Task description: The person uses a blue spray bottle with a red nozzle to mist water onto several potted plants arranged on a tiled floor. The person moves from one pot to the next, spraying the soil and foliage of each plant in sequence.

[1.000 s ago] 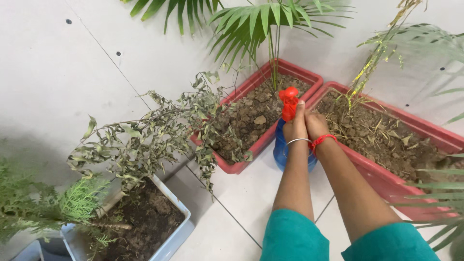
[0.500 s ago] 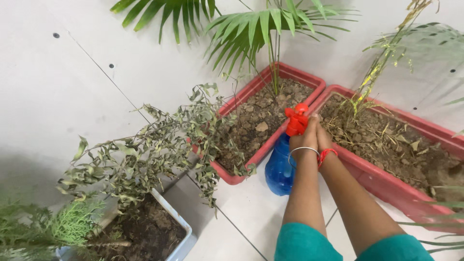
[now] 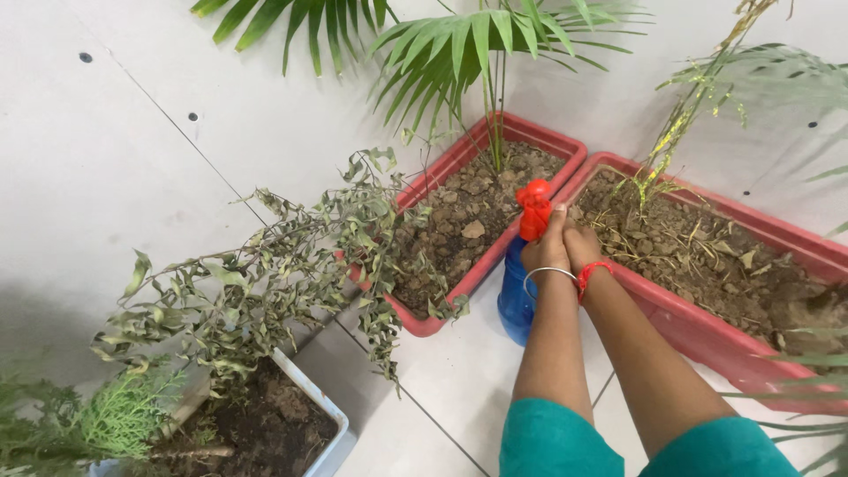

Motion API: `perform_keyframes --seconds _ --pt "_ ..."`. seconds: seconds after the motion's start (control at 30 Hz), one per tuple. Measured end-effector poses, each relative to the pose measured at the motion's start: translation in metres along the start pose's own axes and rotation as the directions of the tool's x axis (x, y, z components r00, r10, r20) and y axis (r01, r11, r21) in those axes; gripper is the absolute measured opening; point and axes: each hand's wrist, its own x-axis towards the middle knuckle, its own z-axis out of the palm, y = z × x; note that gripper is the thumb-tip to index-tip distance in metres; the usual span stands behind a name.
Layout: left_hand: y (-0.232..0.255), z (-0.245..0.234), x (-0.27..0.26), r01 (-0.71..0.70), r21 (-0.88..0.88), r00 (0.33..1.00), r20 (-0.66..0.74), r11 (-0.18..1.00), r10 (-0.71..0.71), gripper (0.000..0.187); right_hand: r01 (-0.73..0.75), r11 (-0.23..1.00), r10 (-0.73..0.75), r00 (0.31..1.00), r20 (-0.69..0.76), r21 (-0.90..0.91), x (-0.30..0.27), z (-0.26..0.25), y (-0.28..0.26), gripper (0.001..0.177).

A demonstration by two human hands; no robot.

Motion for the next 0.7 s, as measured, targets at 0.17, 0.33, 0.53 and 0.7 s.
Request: perform_keyframes --seconds 0.17,0.33,0.53,0.7 --pt "0.006 0.006 -0.019 -0.043 -0.053 0.999 0.007 0.998 0.043 0.058 -0.2 0.98 0.201 0.977 -0.065 0.023 -0.059 0.015 -0.065 0.063" --pt "-0.001 0.012 -0.026 -0.04 -0.031 0.999 -0.011 0.999 0.04 0.055 -0.258 0.966 0.258 0.966 0.013 0.022 -0.064 0.008 -0.079 0.06" --pt "-0.012 0.014 -0.017 -0.029 -0.077 0.999 -0.042 0.997 0.026 0.052 -0.18 0.974 0.193 0.978 0.085 -0.137 -0.021 -0.016 -0.035 0.052" --pt "-0.012 0.01 -0.017 -0.028 -0.074 0.999 -0.042 0.997 0.025 0.05 -0.054 0.982 0.072 0.993 0.094 -0.181 -0.003 -0.015 -0.018 0.05"
